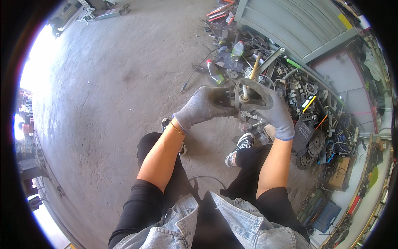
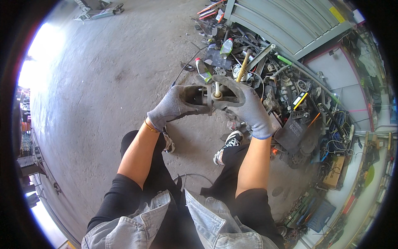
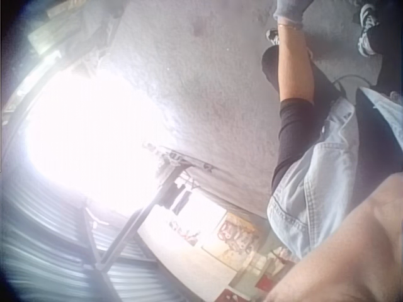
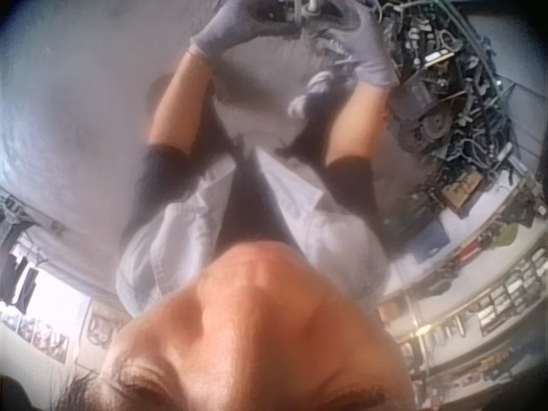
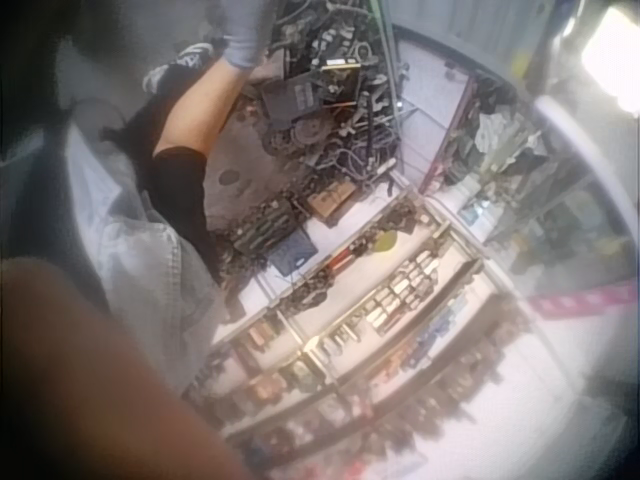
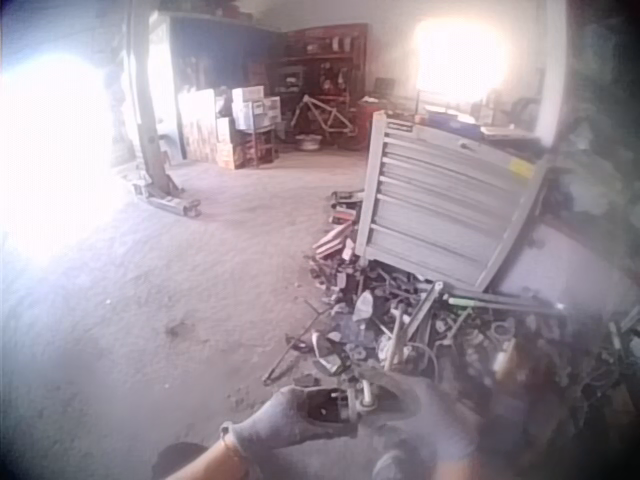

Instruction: The person holds a small mechanical part and repeatedly rubs its surfaces with gloved hands. The part is turned and repositioned multiple times while being cleaned by hand.

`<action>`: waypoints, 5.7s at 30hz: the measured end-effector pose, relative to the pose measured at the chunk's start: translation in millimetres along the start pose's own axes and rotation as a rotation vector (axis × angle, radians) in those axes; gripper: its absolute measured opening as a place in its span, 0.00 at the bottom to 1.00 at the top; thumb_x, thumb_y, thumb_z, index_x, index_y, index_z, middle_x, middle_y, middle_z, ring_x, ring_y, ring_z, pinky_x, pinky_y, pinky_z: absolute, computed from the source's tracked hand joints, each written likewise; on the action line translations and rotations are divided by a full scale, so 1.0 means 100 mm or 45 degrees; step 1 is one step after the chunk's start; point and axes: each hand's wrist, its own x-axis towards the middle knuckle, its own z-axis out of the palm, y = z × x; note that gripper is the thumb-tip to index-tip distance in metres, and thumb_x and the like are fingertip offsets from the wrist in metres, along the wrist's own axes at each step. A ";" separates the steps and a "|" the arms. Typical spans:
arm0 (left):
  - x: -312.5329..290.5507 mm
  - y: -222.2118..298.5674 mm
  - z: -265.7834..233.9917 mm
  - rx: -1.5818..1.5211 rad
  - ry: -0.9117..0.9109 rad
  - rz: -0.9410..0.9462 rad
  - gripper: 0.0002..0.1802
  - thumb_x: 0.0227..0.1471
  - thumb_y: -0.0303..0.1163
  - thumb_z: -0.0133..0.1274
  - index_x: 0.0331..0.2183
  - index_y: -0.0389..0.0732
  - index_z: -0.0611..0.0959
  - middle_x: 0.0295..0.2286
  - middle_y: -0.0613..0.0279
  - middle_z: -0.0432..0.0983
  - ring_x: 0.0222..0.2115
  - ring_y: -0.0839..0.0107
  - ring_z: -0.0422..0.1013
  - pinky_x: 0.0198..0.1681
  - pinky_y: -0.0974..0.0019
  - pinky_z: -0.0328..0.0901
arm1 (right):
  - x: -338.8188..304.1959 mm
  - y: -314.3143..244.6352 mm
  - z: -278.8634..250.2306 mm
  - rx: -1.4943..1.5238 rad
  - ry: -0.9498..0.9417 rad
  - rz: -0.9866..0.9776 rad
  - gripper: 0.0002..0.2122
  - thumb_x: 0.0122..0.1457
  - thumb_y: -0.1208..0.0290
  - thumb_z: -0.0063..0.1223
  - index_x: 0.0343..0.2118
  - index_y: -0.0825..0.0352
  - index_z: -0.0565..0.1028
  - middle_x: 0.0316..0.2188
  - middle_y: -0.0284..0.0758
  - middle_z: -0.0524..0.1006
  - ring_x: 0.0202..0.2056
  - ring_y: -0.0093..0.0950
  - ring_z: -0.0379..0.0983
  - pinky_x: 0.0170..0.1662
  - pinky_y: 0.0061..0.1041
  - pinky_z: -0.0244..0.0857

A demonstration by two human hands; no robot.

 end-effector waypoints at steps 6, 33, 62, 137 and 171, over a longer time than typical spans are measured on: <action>0.01 0.02 0.02 0.104 0.007 -0.021 0.31 0.47 0.35 0.73 0.51 0.33 0.82 0.28 0.66 0.82 0.28 0.84 0.71 0.33 0.71 0.69 | -0.01 0.01 -0.04 0.076 0.000 0.006 0.30 0.52 0.78 0.70 0.60 0.63 0.76 0.45 0.25 0.77 0.42 0.15 0.72 0.50 0.19 0.69; 0.00 0.04 -0.15 0.237 0.095 -0.208 0.22 0.46 0.28 0.72 0.44 0.33 0.85 0.32 0.69 0.83 0.31 0.85 0.72 0.36 0.73 0.71 | 0.14 0.07 0.10 -0.751 0.476 -0.289 0.18 0.37 0.61 0.78 0.27 0.64 0.78 0.25 0.34 0.79 0.33 0.38 0.74 0.43 0.37 0.65; 0.03 -0.11 -0.01 0.478 0.278 0.059 0.18 0.43 0.40 0.66 0.31 0.36 0.84 0.25 0.53 0.81 0.24 0.65 0.74 0.33 0.59 0.69 | -0.08 0.45 -0.14 -0.040 0.311 -0.055 0.16 0.49 0.85 0.66 0.42 0.73 0.78 0.39 0.37 0.82 0.43 0.26 0.79 0.48 0.25 0.70; 0.03 -0.02 -0.07 -0.201 0.136 -0.169 0.29 0.58 0.39 0.64 0.53 0.29 0.80 0.36 0.60 0.84 0.33 0.79 0.78 0.38 0.72 0.73 | 0.11 0.14 0.20 -0.020 0.343 -0.088 0.11 0.56 0.73 0.71 0.39 0.72 0.81 0.33 0.30 0.81 0.36 0.16 0.76 0.40 0.15 0.70; 0.02 0.14 -0.10 -0.133 0.137 -0.247 0.25 0.61 0.40 0.61 0.51 0.31 0.82 0.35 0.64 0.83 0.31 0.82 0.76 0.32 0.76 0.69 | 0.12 0.17 0.24 0.018 0.389 -0.135 0.10 0.57 0.74 0.69 0.38 0.74 0.81 0.33 0.30 0.81 0.35 0.16 0.76 0.39 0.16 0.72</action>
